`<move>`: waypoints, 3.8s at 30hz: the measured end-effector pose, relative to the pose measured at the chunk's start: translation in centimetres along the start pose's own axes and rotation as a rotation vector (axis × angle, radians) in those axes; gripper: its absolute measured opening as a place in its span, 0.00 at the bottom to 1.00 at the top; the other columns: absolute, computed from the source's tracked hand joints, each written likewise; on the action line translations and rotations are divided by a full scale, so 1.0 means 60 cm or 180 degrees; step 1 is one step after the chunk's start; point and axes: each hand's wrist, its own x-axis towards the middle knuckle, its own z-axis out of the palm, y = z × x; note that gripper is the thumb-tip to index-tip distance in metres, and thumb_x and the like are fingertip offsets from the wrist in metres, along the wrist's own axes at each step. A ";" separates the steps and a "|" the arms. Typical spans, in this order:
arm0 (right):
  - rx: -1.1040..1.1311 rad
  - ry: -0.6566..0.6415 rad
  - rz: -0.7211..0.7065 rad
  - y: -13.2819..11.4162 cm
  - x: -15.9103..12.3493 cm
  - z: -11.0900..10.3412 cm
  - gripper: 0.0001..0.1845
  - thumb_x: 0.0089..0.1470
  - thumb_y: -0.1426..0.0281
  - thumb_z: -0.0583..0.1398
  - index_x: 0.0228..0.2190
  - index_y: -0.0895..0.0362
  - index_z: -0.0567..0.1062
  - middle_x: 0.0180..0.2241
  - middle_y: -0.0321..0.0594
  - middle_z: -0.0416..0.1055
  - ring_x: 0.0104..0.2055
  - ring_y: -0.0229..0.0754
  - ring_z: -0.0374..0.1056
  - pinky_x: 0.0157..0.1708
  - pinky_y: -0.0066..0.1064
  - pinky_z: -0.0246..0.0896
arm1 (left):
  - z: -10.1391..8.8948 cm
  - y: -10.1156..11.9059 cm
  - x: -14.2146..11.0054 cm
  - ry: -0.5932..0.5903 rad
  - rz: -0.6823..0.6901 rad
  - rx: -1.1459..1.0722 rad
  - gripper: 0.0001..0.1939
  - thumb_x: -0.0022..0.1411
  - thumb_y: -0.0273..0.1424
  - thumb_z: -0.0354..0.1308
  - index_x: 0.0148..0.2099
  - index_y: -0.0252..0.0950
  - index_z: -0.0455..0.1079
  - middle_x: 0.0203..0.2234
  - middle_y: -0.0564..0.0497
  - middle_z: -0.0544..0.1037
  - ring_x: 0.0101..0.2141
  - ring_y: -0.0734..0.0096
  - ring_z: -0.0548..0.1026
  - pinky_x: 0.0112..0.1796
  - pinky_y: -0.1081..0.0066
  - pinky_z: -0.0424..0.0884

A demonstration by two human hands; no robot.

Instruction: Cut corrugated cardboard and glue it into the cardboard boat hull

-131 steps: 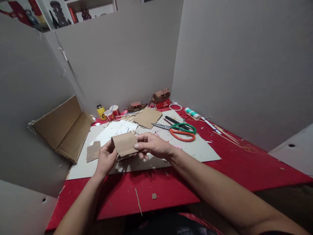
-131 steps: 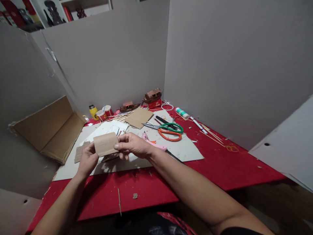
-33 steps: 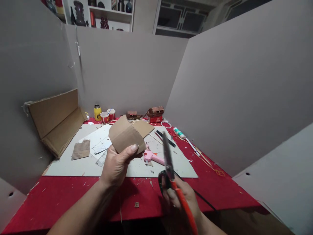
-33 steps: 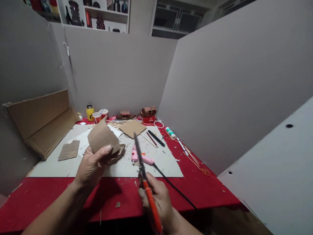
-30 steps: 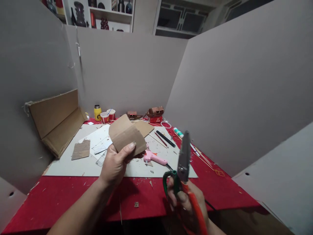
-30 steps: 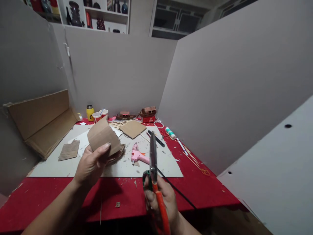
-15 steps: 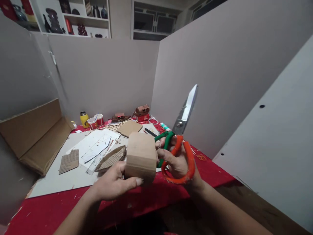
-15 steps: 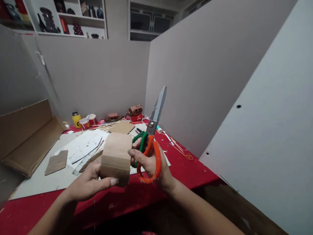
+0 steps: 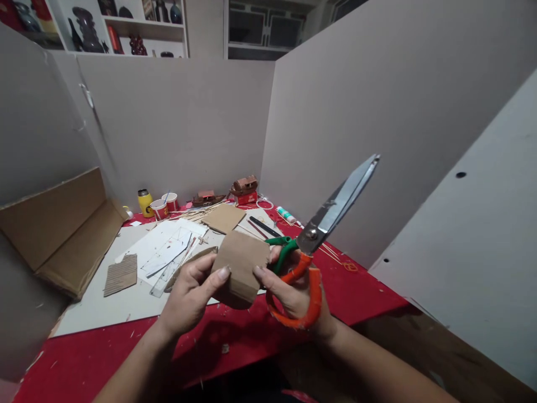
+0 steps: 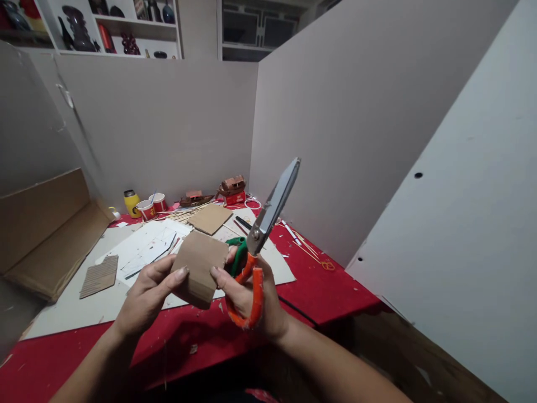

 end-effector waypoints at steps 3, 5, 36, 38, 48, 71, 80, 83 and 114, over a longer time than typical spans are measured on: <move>0.0280 -0.0424 0.0350 -0.009 -0.004 -0.008 0.16 0.50 0.58 0.64 0.29 0.54 0.65 0.25 0.33 0.65 0.23 0.36 0.63 0.25 0.29 0.63 | -0.014 0.006 -0.003 0.0270 0.0047 0.0208 0.14 0.59 0.38 0.60 0.44 0.37 0.77 0.31 0.49 0.77 0.30 0.69 0.72 0.31 0.74 0.70; 0.0147 -0.0677 0.0520 -0.009 -0.002 -0.029 0.17 0.52 0.56 0.63 0.30 0.55 0.66 0.22 0.32 0.64 0.19 0.34 0.61 0.20 0.27 0.60 | -0.029 0.013 -0.006 0.0388 0.0119 0.0448 0.11 0.58 0.38 0.61 0.38 0.36 0.78 0.26 0.51 0.75 0.26 0.72 0.69 0.26 0.76 0.66; -0.1554 -0.3598 0.0520 -0.057 0.040 -0.131 0.18 0.61 0.56 0.51 0.33 0.57 0.69 0.30 0.40 0.66 0.29 0.40 0.59 0.30 0.32 0.60 | -0.056 0.045 -0.019 -0.0435 0.0963 0.2121 0.10 0.53 0.28 0.55 0.34 0.34 0.78 0.24 0.49 0.77 0.24 0.69 0.71 0.25 0.72 0.65; -0.1572 -0.3678 0.0584 -0.059 0.040 -0.130 0.22 0.61 0.52 0.49 0.33 0.58 0.68 0.29 0.39 0.65 0.28 0.39 0.57 0.28 0.31 0.58 | -0.055 0.045 -0.017 -0.0504 0.0961 0.2132 0.10 0.52 0.27 0.54 0.35 0.33 0.77 0.25 0.49 0.78 0.24 0.70 0.71 0.25 0.73 0.65; -0.2108 -0.3553 0.0627 -0.059 0.036 -0.137 0.26 0.58 0.48 0.51 0.35 0.60 0.70 0.29 0.40 0.65 0.29 0.40 0.59 0.29 0.32 0.59 | -0.055 0.041 -0.015 -0.0673 0.0996 0.2305 0.09 0.51 0.27 0.53 0.32 0.31 0.74 0.22 0.50 0.74 0.23 0.74 0.67 0.24 0.74 0.61; -0.1750 -0.3110 0.1117 -0.034 0.022 -0.141 0.15 0.53 0.62 0.60 0.23 0.57 0.64 0.20 0.29 0.54 0.23 0.32 0.50 0.21 0.24 0.47 | -0.054 0.037 -0.016 -0.0688 0.0956 0.2344 0.08 0.49 0.28 0.55 0.31 0.34 0.74 0.21 0.51 0.73 0.22 0.73 0.67 0.24 0.73 0.61; -0.0255 -0.1337 0.1046 0.007 0.005 -0.131 0.23 0.51 0.49 0.60 0.25 0.55 0.62 0.16 0.27 0.53 0.16 0.30 0.48 0.14 0.24 0.46 | -0.051 0.024 -0.010 0.0128 0.0523 0.1182 0.06 0.60 0.32 0.57 0.34 0.36 0.71 0.22 0.55 0.69 0.22 0.77 0.65 0.22 0.78 0.63; 0.0385 -0.1196 0.1268 0.012 0.006 -0.100 0.24 0.47 0.48 0.63 0.29 0.55 0.65 0.18 0.29 0.60 0.16 0.30 0.51 0.15 0.23 0.48 | -0.046 0.018 -0.010 0.0242 0.0235 0.0579 0.09 0.59 0.36 0.59 0.35 0.35 0.71 0.21 0.56 0.69 0.21 0.78 0.65 0.19 0.80 0.62; -0.0461 -0.2098 0.0569 0.019 0.010 -0.066 0.24 0.53 0.46 0.58 0.34 0.56 0.64 0.25 0.32 0.57 0.24 0.33 0.48 0.19 0.24 0.48 | 0.006 0.022 -0.013 0.1085 -0.0091 -0.0114 0.16 0.47 0.40 0.68 0.35 0.32 0.79 0.28 0.47 0.82 0.29 0.64 0.78 0.32 0.70 0.75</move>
